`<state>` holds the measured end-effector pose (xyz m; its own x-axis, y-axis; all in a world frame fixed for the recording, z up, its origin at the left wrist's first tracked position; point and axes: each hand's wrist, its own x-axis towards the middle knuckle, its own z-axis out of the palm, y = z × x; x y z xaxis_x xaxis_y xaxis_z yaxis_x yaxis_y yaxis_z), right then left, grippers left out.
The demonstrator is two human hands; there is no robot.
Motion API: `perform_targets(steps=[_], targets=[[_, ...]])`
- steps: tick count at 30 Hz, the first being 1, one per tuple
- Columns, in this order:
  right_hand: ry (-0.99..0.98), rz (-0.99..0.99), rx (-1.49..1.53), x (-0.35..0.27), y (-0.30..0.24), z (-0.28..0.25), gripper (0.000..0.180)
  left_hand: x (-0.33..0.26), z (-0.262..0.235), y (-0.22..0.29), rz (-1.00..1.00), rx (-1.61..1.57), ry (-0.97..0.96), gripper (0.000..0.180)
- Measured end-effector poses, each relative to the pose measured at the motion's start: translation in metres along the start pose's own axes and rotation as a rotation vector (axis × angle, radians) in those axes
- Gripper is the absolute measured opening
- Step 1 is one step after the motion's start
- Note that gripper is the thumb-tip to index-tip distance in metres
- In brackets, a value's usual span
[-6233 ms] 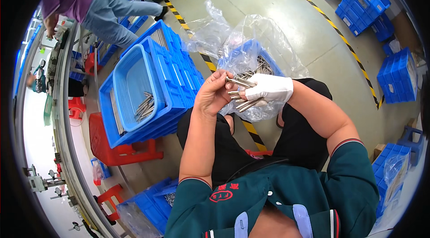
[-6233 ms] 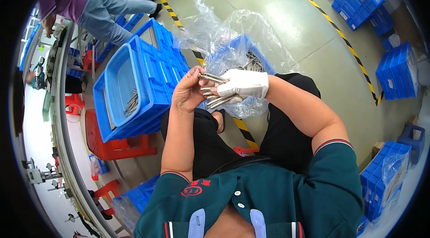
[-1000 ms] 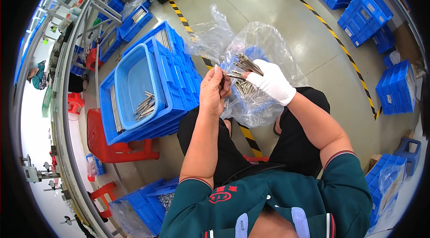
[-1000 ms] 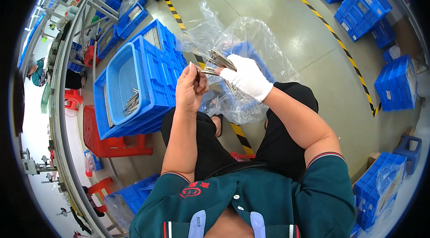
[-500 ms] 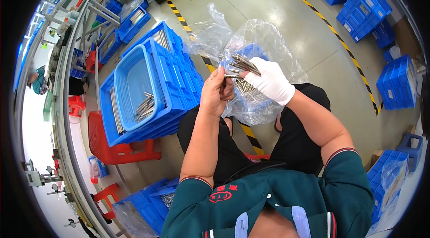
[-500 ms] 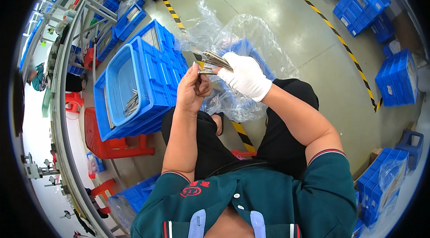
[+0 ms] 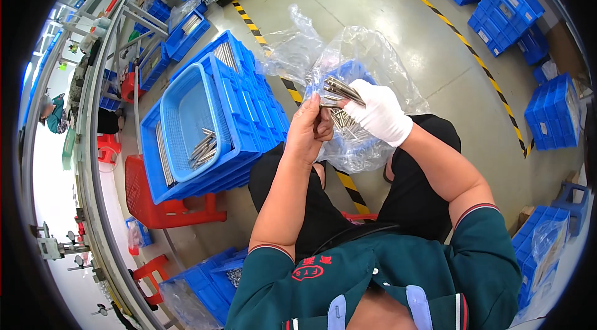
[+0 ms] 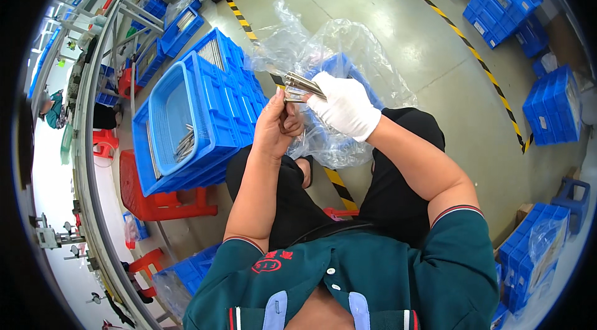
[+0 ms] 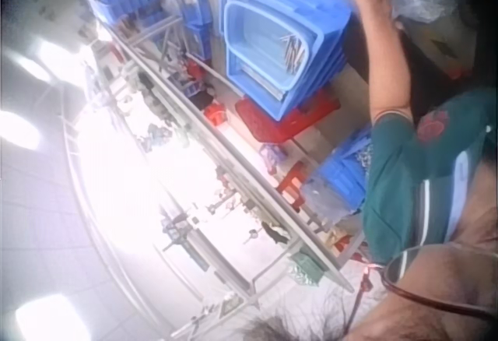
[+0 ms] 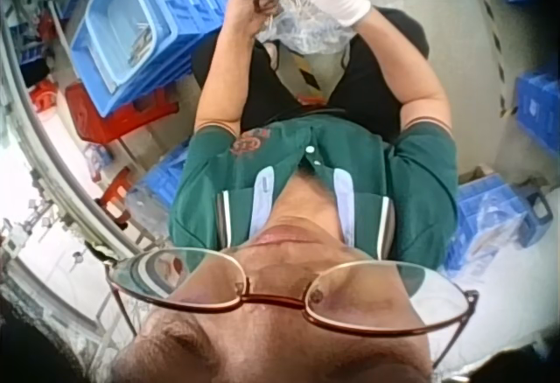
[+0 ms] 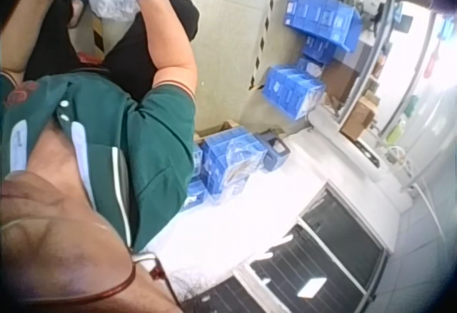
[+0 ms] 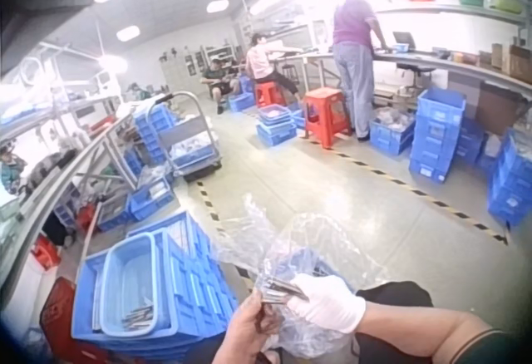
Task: The person sits on a low stool in a factory setting, handling small metal rods from a plastic bag. They pick up the rods, inspect them, and place them into a blue plastic bin. The person repeats this process, transferring the metal parts from the bag to the bin.
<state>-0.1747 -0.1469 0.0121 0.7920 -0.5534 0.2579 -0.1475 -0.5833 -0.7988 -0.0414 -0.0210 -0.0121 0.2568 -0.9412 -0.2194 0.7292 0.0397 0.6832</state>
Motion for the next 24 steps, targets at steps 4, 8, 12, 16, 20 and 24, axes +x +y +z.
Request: perform_targets(steps=[4, 8, 12, 16, 20, 24], targets=[[-0.044, 0.026, 0.068, 0.000, -0.002, -0.001, 0.016, -0.001, -0.009, -0.002, -0.110, -0.228, -0.254, 0.045], [-0.019, 0.002, 0.054, -0.001, 0.001, 0.002, 0.019, 0.001, -0.003, -0.003, -0.037, -0.075, -0.044, 0.036], [-0.034, 0.038, 0.037, 0.001, -0.002, 0.004, 0.022, 0.000, 0.003, 0.000, 0.228, 0.242, 0.236, 0.026], [-0.073, 0.122, 0.063, 0.004, -0.002, 0.000, 0.024, 0.000, 0.004, 0.004, 0.370, 0.552, 0.242, 0.019], [-0.096, 0.112, 0.074, 0.004, 0.002, 0.001, 0.025, -0.004, 0.002, 0.011, 0.300, 0.634, 0.238, 0.014], [-0.131, 0.094, 0.107, 0.005, -0.002, -0.003, 0.026, -0.008, -0.007, 0.024, 0.304, 0.529, 0.269, 0.016]])
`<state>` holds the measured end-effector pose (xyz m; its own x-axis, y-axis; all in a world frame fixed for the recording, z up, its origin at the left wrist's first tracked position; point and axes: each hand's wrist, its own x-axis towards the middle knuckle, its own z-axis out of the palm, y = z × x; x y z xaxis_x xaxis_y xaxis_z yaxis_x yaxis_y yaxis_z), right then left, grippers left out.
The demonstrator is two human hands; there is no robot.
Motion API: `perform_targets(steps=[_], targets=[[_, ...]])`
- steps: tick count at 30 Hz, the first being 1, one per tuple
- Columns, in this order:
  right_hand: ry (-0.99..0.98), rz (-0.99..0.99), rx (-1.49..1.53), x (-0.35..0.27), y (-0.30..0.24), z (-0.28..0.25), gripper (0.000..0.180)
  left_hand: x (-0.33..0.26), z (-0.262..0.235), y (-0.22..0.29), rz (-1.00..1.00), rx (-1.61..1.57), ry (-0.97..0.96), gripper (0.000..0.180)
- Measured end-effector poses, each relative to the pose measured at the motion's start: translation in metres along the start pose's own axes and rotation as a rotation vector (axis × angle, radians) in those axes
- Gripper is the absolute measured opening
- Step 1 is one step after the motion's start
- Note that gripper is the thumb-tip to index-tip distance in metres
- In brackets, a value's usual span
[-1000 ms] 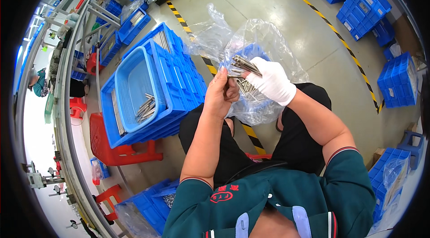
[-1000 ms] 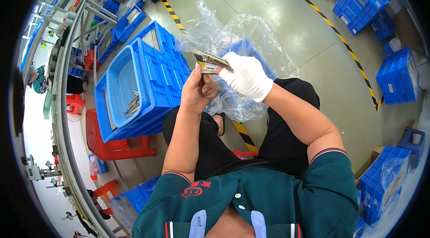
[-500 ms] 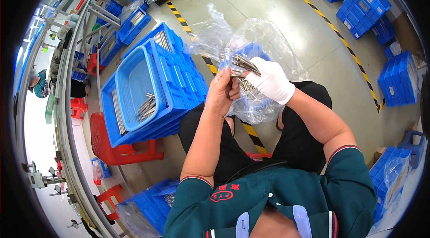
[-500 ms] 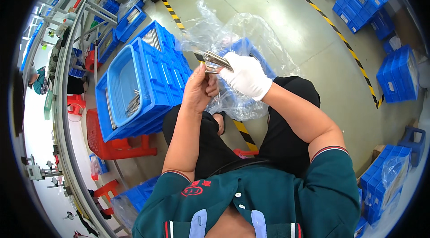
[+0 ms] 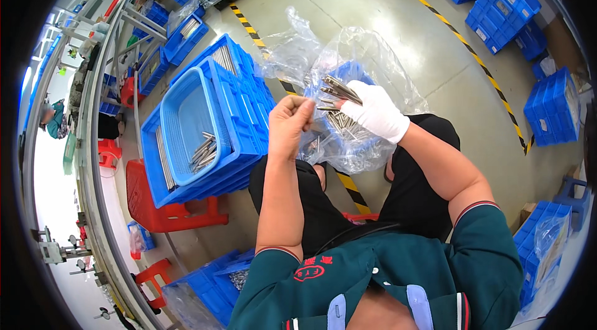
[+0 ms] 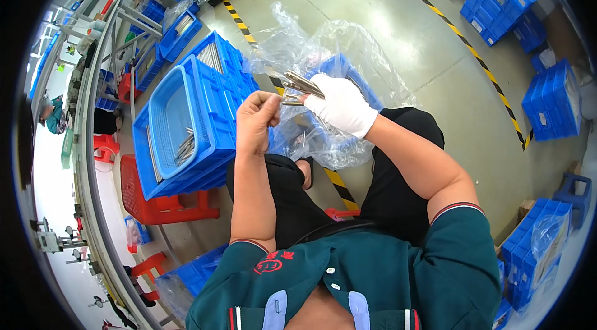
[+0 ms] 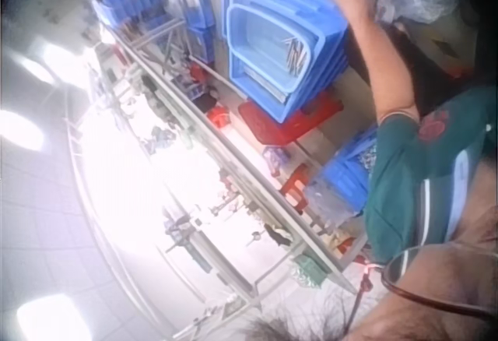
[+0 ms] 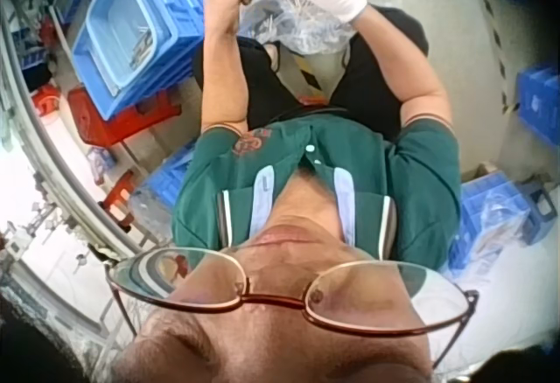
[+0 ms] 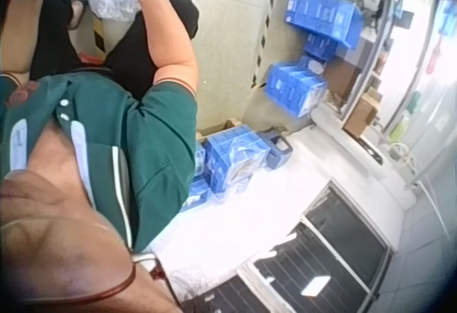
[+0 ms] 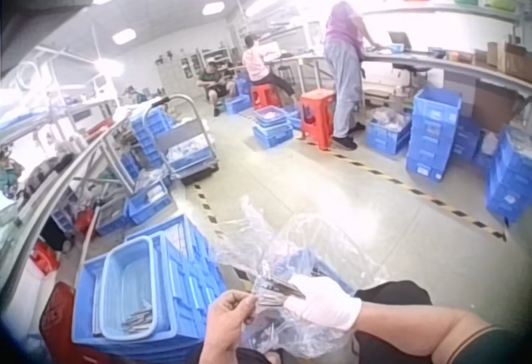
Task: The person sits on a low stool in a factory setting, handling small metal rods from a plastic bag. They pick up the rods, inspect them, and place them into a blue plastic bin. The person repeats this process, transferring the metal parts from the bag to the bin.
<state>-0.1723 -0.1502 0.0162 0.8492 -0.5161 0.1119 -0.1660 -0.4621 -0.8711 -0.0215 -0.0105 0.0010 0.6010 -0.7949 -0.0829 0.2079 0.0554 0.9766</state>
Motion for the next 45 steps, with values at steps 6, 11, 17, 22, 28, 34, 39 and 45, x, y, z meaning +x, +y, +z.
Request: perform_targets(steps=[6, 11, 17, 22, 28, 34, 39, 45], targets=[[-0.032, -0.043, 0.042, -0.001, 0.000, 0.005, 0.025, 0.001, 0.000, 0.001, -0.064, -0.182, -0.078, 0.020], [-0.035, -0.045, 0.020, -0.003, -0.004, 0.007, 0.021, 0.000, -0.002, -0.003, -0.113, -0.211, -0.120, 0.017], [0.039, -0.132, -0.120, -0.005, -0.004, 0.006, 0.018, 0.000, -0.003, -0.006, -0.170, -0.278, -0.127, 0.017], [0.000, -0.158, -0.194, -0.004, -0.006, 0.004, 0.024, 0.000, -0.001, -0.006, -0.168, -0.275, -0.108, 0.016], [-0.026, -0.207, -0.235, -0.003, -0.001, 0.002, 0.025, -0.001, -0.001, -0.004, -0.087, -0.019, -0.090, 0.012], [-0.024, -0.172, -0.165, -0.005, 0.003, 0.006, 0.025, -0.005, 0.002, -0.009, -0.103, -0.027, -0.091, 0.012], [-0.074, -0.058, -0.025, -0.002, 0.002, 0.006, 0.027, -0.007, 0.010, -0.004, -0.033, 0.040, 0.007, 0.015], [-0.062, -0.041, 0.108, 0.002, 0.000, 0.005, 0.029, -0.001, -0.005, 0.005, 0.009, -0.012, 0.127, 0.019]])
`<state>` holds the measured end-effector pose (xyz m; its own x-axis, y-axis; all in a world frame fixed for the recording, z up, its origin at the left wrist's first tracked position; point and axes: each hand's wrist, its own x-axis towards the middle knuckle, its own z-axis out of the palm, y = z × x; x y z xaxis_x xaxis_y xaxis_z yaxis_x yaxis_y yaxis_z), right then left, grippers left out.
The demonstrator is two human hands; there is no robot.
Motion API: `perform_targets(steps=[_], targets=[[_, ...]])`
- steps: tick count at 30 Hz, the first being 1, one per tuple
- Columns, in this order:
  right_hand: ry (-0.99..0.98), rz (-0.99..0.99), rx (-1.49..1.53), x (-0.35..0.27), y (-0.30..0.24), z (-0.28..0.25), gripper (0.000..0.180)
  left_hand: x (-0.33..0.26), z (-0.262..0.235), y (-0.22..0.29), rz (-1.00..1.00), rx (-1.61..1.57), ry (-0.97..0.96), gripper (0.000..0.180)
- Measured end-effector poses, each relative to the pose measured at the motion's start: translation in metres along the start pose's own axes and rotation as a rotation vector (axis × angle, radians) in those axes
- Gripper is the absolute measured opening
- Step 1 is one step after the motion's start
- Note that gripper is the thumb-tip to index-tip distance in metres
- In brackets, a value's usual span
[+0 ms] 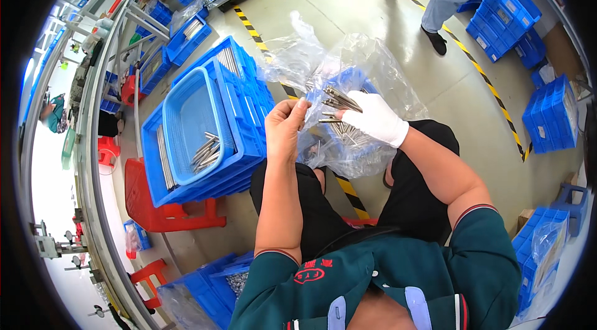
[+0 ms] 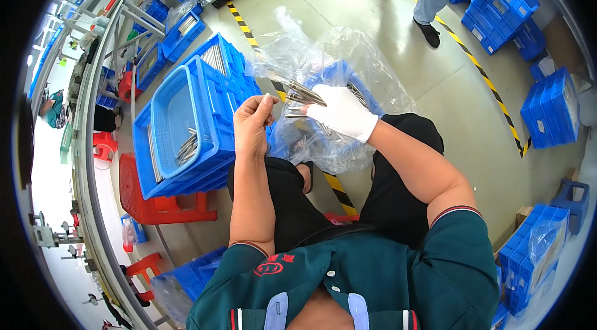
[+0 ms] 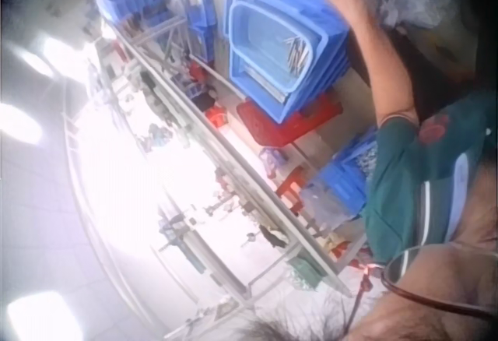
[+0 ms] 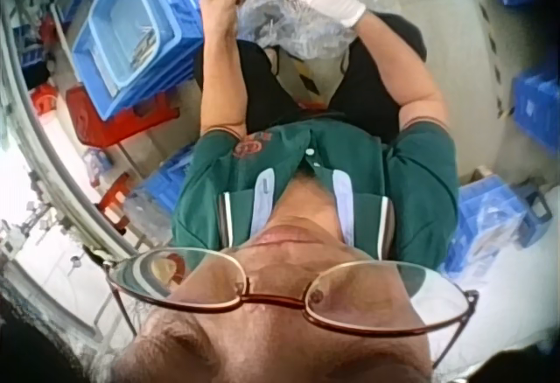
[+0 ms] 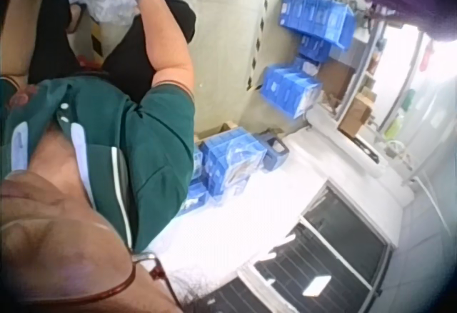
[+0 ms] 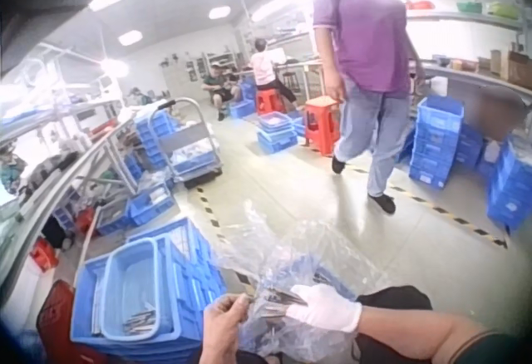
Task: The person sits on a low stool in a factory setting, handling small metal rods from a plastic bag. They pick up the rods, inspect them, and place them into a blue plastic bin. The person repeats this process, transferring the metal parts from the bag to the bin.
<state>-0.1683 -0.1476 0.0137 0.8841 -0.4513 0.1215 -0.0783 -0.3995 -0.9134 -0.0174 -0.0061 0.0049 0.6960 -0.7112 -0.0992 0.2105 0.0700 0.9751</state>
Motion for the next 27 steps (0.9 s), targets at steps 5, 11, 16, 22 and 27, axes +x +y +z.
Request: perform_targets(steps=[5, 11, 16, 22, 27], targets=[[-0.104, 0.063, 0.012, 0.001, 0.008, 0.007, 0.030, -0.003, 0.005, -0.003, -0.006, -0.065, -0.107, 0.019], [-0.057, 0.079, 0.000, 0.000, 0.005, 0.007, 0.029, -0.005, 0.004, -0.004, -0.024, -0.035, -0.156, 0.015], [-0.025, 0.051, -0.232, -0.003, -0.004, 0.007, 0.030, -0.009, 0.012, 0.000, 0.053, 0.143, -0.075, 0.016], [0.019, -0.002, -0.235, -0.005, 0.000, 0.009, 0.030, -0.004, 0.006, -0.010, -0.061, -0.030, -0.128, 0.013], [0.039, 0.038, -0.187, -0.004, 0.000, 0.008, 0.031, -0.006, 0.010, -0.017, -0.100, -0.232, -0.130, 0.010]])
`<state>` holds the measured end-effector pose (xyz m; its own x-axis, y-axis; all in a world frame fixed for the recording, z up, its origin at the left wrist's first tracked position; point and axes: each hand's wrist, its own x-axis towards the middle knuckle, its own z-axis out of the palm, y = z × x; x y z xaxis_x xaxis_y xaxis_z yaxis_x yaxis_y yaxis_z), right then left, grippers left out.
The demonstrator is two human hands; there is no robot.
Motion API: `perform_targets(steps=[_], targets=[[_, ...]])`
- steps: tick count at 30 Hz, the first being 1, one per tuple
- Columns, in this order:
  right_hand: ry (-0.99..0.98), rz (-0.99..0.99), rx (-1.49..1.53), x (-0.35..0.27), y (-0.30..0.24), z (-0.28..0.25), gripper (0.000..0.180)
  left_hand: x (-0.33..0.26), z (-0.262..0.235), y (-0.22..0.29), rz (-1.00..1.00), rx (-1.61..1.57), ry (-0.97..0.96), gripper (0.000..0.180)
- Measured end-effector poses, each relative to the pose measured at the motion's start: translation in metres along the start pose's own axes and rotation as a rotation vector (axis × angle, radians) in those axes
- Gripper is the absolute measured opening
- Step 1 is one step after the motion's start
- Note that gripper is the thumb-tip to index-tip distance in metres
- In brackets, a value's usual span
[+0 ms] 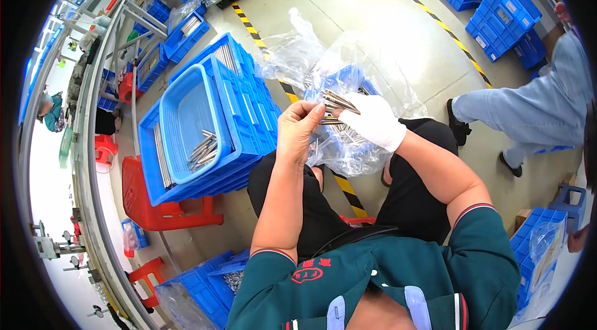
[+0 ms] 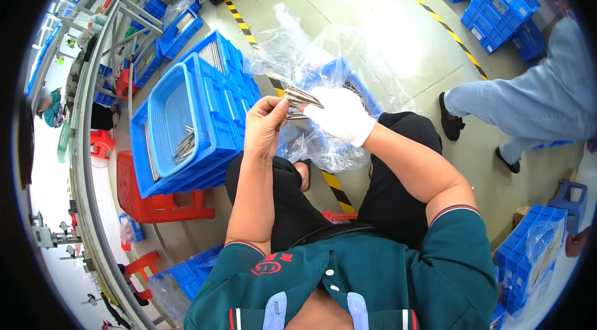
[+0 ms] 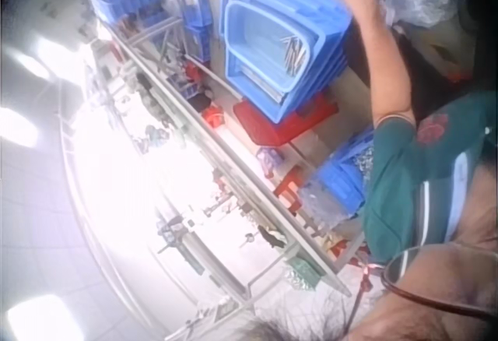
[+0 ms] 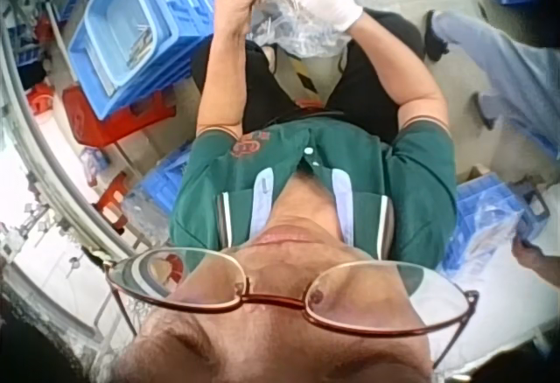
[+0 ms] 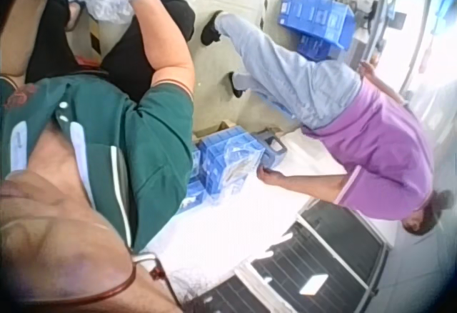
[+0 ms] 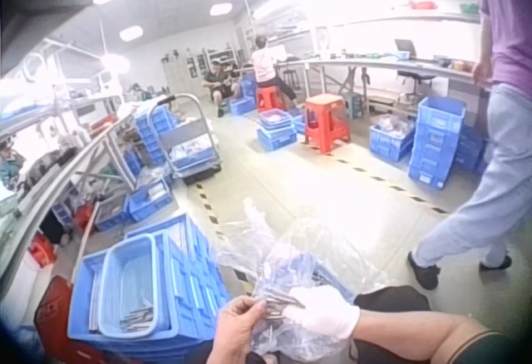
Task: The person sits on a low stool in a factory setting, handling small metal rods from a plastic bag. They pick up the rods, inspect them, and place them into a blue plastic bin. The person repeats this process, transferring the metal parts from the bag to the bin.
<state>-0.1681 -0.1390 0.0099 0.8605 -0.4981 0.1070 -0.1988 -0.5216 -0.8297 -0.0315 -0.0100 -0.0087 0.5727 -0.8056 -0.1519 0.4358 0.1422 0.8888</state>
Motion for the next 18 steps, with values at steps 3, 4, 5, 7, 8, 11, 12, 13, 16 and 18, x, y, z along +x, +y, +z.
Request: perform_targets(steps=[3, 4, 5, 7, 8, 11, 12, 13, 16, 18], targets=[[-0.048, 0.034, 0.075, 0.001, 0.001, -0.003, 0.032, 0.000, 0.001, 0.000, -0.015, -0.055, -0.016, 0.011], [-0.042, 0.033, 0.075, 0.001, 0.000, -0.004, 0.032, 0.000, 0.000, 0.000, -0.034, -0.078, -0.030, 0.011], [-0.036, 0.032, 0.075, 0.000, 0.000, -0.004, 0.032, 0.001, 0.000, 0.001, -0.021, -0.068, -0.040, 0.012], [-0.032, 0.033, 0.040, 0.001, -0.002, -0.004, 0.032, 0.001, -0.002, 0.002, 0.001, -0.046, -0.059, 0.013], [-0.036, 0.034, 0.006, 0.002, -0.004, -0.005, 0.032, 0.002, -0.004, 0.002, -0.012, -0.058, -0.061, 0.014], [-0.002, -0.020, -0.036, 0.002, -0.002, -0.004, 0.031, 0.005, -0.009, -0.001, -0.061, -0.109, -0.076, 0.013], [0.017, -0.048, -0.040, 0.001, -0.001, -0.003, 0.031, 0.005, -0.009, -0.003, -0.085, -0.135, -0.087, 0.012], [0.022, -0.055, -0.048, 0.001, 0.001, -0.002, 0.031, 0.005, -0.010, -0.004, -0.110, -0.163, -0.098, 0.012], [0.031, -0.073, -0.084, -0.001, 0.005, -0.001, 0.030, 0.005, -0.007, -0.006, -0.158, -0.269, -0.101, 0.010], [0.027, -0.085, -0.122, -0.002, 0.004, -0.002, 0.029, 0.008, -0.015, -0.011, -0.218, -0.316, -0.151, 0.009]])
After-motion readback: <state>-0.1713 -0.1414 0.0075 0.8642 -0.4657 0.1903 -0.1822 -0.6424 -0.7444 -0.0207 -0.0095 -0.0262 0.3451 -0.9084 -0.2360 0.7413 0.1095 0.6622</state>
